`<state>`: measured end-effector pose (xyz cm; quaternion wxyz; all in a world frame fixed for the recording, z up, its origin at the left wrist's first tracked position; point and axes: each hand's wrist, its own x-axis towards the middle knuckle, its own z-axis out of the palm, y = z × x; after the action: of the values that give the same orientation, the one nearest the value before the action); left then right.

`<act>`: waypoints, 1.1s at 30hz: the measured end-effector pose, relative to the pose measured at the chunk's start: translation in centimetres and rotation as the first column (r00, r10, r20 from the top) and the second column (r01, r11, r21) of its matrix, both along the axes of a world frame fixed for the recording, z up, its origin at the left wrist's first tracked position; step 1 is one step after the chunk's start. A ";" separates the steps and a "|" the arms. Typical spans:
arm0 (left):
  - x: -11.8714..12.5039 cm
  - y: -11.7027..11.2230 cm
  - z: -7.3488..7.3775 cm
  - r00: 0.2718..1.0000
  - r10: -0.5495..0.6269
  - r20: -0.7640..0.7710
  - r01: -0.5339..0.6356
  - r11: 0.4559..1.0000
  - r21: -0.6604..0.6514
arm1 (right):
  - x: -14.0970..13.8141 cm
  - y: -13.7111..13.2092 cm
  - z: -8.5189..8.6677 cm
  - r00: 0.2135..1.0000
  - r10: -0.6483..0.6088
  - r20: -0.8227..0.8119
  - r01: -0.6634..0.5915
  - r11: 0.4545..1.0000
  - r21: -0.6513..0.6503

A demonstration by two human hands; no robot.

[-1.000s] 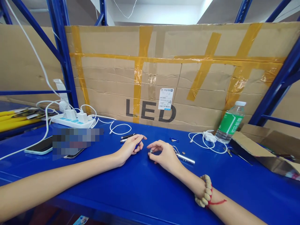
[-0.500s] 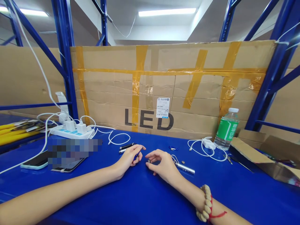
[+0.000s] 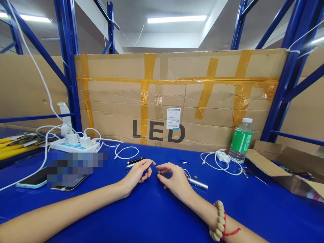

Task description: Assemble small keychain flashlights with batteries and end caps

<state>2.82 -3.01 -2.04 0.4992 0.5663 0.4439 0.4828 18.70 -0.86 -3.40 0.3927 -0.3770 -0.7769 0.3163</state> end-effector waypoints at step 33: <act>-0.1 0.1 0.0 1.000 0.009 0.005 -0.009 1.000 0.012 | -0.1 0.4 0.4 0.982 -0.060 -0.179 0.004 0.954 -0.299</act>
<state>2.72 -2.87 -2.07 0.4947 0.5661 0.4424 0.4891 18.65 -0.47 -2.98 0.4073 -0.4133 -0.6742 0.4570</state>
